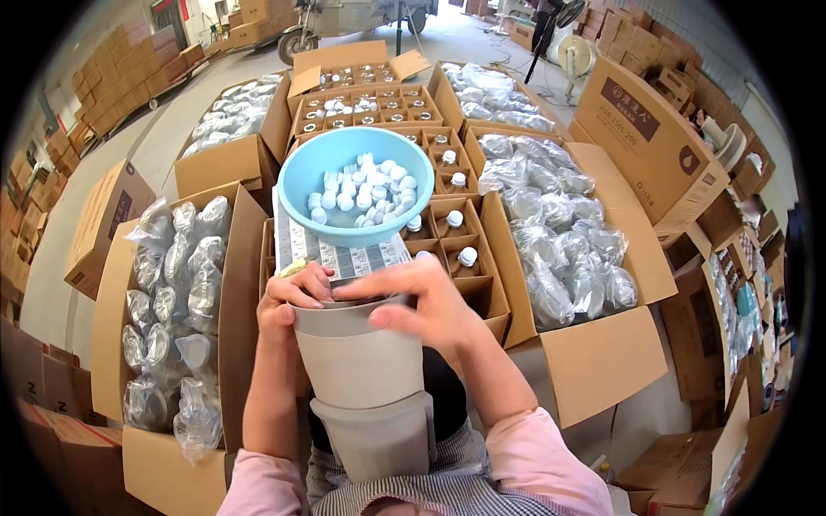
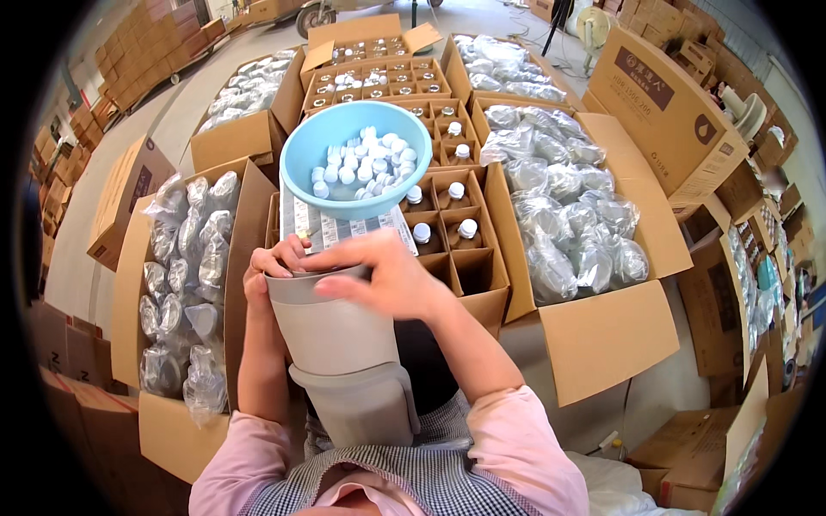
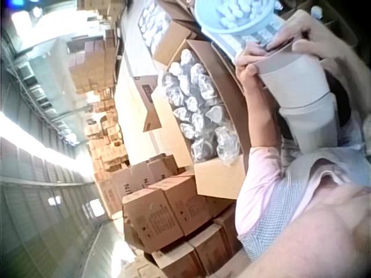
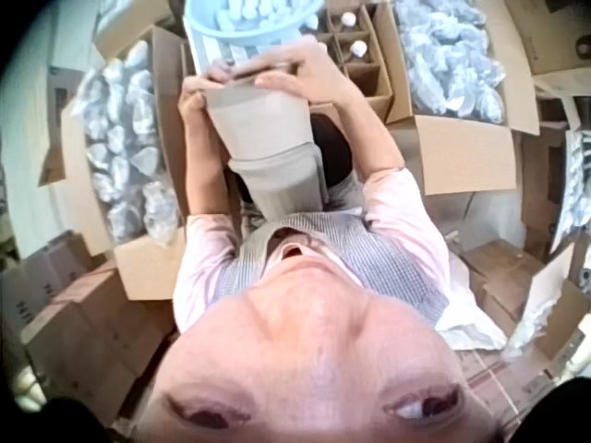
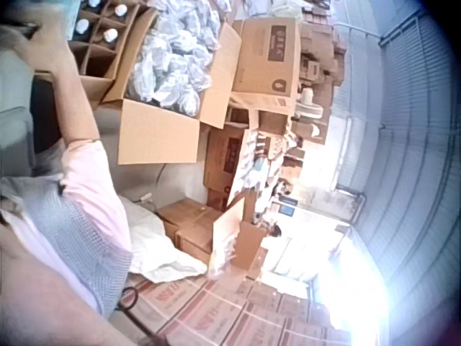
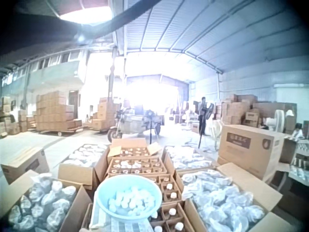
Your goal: The person assembles a cylindrical kitchen appliance by inserting a metal inner pot, a grey filter ring, and a white lid into a beige outer container. The person then places the assembled unit into a plastic bag and sets it into a cardboard box.
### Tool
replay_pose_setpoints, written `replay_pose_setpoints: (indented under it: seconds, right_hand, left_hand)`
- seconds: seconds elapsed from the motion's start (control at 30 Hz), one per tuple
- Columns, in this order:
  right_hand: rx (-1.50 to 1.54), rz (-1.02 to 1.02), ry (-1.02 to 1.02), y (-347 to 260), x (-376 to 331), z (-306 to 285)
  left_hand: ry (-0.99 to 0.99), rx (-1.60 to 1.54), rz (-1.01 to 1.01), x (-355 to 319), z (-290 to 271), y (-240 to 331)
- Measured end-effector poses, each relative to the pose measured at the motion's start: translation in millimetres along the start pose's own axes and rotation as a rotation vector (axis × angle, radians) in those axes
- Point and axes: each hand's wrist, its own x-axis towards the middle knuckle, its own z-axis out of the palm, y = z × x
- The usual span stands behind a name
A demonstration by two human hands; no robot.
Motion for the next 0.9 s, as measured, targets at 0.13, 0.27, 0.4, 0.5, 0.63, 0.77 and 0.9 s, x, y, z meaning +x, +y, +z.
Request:
replay_pose_setpoints:
  seconds: [0.13,0.27,0.4,0.5,0.63,0.77,0.9]
  right_hand:
    - [0.513,-0.313,0.036,74,-16,-18]
    - [0.204,0.022,0.093,29,-18,-2]
    - [-0.218,0.425,0.140,-7,-8,3]
    - [0.197,-0.028,0.067,35,-18,-23]
    - [0.304,-0.188,0.086,60,-21,-8]
    - [0.102,0.029,0.138,31,-27,6]
    - [-0.017,-0.016,0.124,33,-33,-10]
  left_hand:
    - [-0.092,0.617,-0.212,41,69,54]
    - [-0.248,0.781,-0.062,34,67,66]
    - [-0.002,0.411,-0.165,25,49,32]
    - [-0.183,0.554,-0.172,42,61,50]
    - [-0.137,0.731,-0.163,37,84,68]
    - [-0.103,0.642,-0.156,20,58,51]
    - [-0.132,0.527,-0.071,23,48,33]
